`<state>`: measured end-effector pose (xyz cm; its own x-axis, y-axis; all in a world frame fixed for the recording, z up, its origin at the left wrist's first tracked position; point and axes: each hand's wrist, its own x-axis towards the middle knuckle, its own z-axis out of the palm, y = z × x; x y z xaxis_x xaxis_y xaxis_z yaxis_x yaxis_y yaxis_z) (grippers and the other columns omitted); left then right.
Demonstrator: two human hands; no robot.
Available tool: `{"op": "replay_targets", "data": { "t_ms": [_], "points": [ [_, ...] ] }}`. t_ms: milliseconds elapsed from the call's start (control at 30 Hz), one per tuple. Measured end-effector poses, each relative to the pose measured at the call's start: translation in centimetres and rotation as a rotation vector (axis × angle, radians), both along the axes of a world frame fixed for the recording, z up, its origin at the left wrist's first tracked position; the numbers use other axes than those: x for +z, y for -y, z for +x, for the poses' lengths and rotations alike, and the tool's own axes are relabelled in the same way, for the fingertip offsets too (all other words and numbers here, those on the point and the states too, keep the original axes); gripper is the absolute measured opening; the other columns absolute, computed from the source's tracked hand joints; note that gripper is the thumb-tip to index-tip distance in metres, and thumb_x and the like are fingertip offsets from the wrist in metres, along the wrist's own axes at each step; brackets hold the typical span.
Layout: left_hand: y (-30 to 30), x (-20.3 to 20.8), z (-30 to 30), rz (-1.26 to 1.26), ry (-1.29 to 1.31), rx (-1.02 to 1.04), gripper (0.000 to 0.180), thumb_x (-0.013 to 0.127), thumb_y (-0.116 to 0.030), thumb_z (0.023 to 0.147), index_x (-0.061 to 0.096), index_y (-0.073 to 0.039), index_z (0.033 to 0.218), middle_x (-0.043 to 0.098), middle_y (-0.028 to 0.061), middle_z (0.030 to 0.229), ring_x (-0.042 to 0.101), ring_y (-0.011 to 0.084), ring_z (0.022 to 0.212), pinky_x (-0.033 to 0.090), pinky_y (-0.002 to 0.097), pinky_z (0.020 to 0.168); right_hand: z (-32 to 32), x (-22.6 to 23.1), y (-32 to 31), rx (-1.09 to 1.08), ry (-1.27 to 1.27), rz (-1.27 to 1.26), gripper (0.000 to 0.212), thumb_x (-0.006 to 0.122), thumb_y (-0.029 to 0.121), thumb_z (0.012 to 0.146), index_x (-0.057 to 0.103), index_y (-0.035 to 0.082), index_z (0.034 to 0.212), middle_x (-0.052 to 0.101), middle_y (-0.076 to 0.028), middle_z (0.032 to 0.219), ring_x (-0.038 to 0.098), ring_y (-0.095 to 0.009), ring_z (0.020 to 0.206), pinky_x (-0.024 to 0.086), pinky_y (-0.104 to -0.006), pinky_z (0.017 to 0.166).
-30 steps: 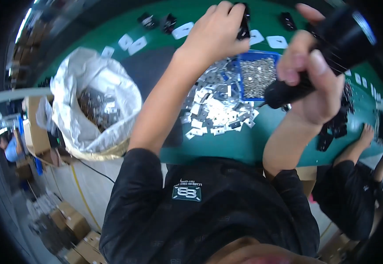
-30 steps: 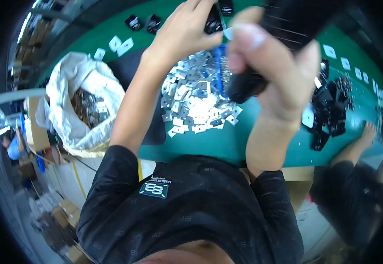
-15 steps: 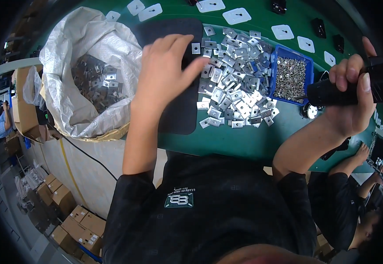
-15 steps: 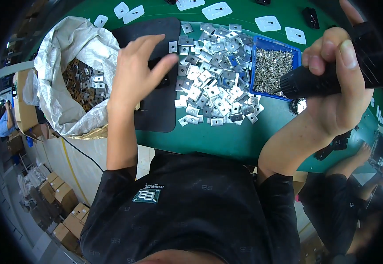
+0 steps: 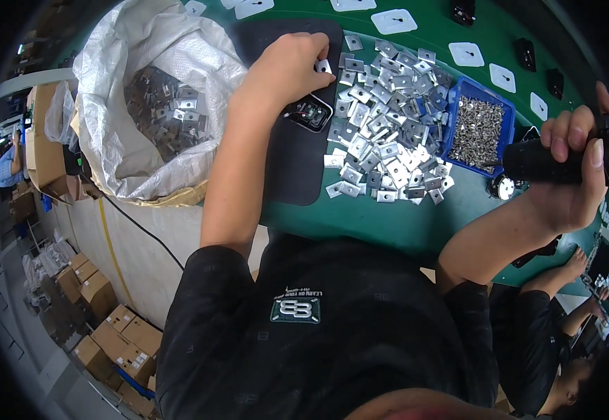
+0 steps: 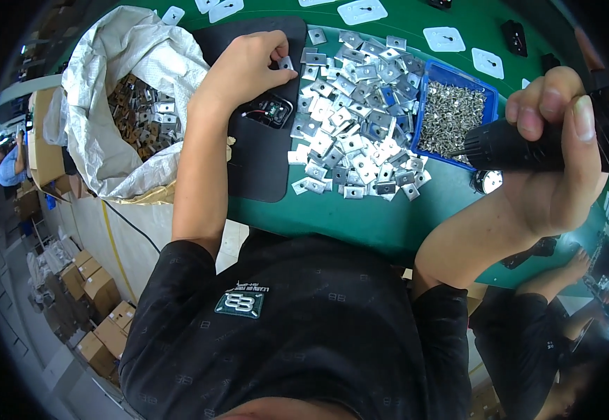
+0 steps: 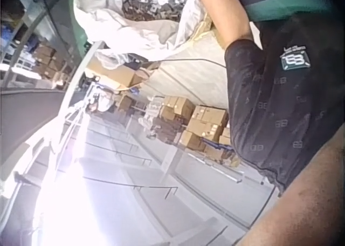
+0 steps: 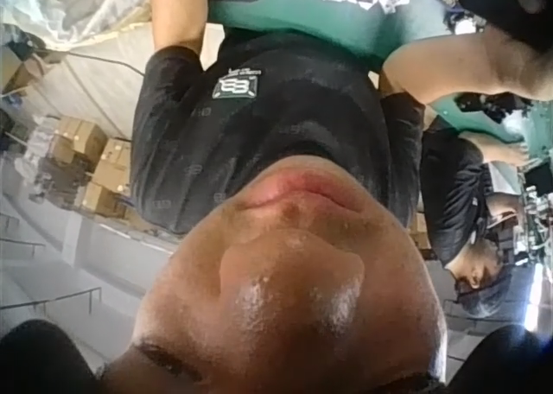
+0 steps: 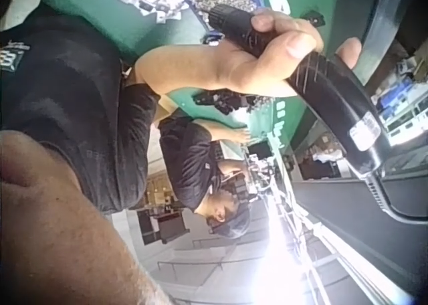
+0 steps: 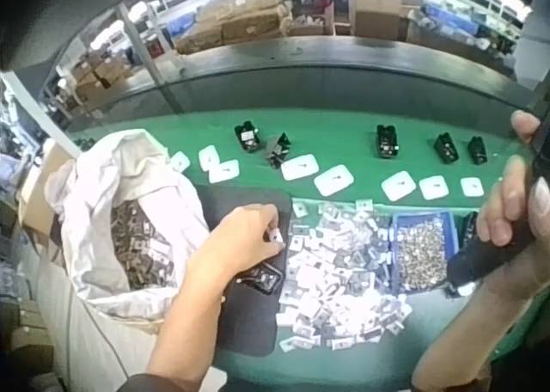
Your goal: The person assembles small electronic components by securing circuit boards and metal brackets into an electronic housing with screws, using an electric screwdriver.
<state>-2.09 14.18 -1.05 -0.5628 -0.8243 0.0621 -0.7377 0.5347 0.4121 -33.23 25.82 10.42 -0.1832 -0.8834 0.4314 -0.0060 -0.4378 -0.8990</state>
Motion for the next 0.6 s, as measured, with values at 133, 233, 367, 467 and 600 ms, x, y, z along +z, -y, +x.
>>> {"op": "replay_targets", "data": {
  "t_ms": [133, 233, 367, 467, 600],
  "points": [
    [-1.3, 0.5, 0.5, 0.044, -0.077, 0.087, 0.031, 0.081, -0.018, 0.073, 0.066, -0.001, 0.094, 0.067, 0.0146, 0.084, 0.066, 0.0271, 0.076, 0.054, 0.0344, 0.07, -0.3, -0.1, 0.0, 0.025, 0.049, 0.016, 0.044, 0.054, 0.02, 0.088, 0.041, -0.007, 0.12, 0.051, -0.008, 0.087, 0.049, -0.012, 0.071, 0.039, -0.0297, 0.068],
    [-2.0, 0.6, 1.0, -0.034, -0.041, 0.161, 0.027, 0.08, -0.017, 0.075, 0.068, 0.0, 0.093, 0.068, 0.0133, 0.082, 0.066, 0.023, 0.072, 0.054, 0.0325, 0.069, -0.5, -0.1, -0.1, 0.051, 0.083, 0.023, 0.032, 0.053, 0.019, 0.088, 0.046, -0.005, 0.109, 0.052, -0.01, 0.089, 0.049, -0.014, 0.072, 0.039, -0.0311, 0.069],
    [-3.9, 2.0, 1.1, -0.121, -0.211, 0.286, 0.019, 0.078, -0.012, 0.08, 0.069, 0.001, 0.09, 0.069, 0.0099, 0.076, 0.067, 0.0165, 0.067, 0.054, 0.0273, 0.064, -0.9, -0.3, -0.2, 0.086, 0.125, 0.032, 0.018, 0.051, 0.017, 0.09, 0.051, -0.001, 0.093, 0.053, -0.013, 0.091, 0.049, -0.015, 0.072, 0.04, -0.0329, 0.071],
    [-6.9, 3.7, 1.0, -0.047, -0.349, 0.433, 0.019, 0.078, -0.012, 0.08, 0.069, 0.002, 0.089, 0.071, 0.0077, 0.075, 0.068, 0.013, 0.07, 0.053, 0.0256, 0.064, -1.4, -0.5, -0.3, 0.092, 0.151, 0.041, 0.017, 0.051, 0.017, 0.09, 0.054, 0.001, 0.085, 0.053, -0.014, 0.092, 0.049, -0.016, 0.073, 0.04, -0.0337, 0.071],
    [-9.6, 3.4, 1.7, -0.028, -0.396, 0.504, 0.016, 0.079, -0.009, 0.079, 0.068, 0.001, 0.084, 0.067, 0.0102, 0.087, 0.065, 0.0179, 0.068, 0.052, 0.0295, 0.06, -0.7, -0.3, -0.3, 0.077, 0.164, 0.028, 0.016, 0.051, 0.017, 0.089, 0.054, 0.002, 0.094, 0.05, -0.01, 0.089, 0.047, -0.014, 0.073, 0.037, -0.0326, 0.072]
  ]
}}
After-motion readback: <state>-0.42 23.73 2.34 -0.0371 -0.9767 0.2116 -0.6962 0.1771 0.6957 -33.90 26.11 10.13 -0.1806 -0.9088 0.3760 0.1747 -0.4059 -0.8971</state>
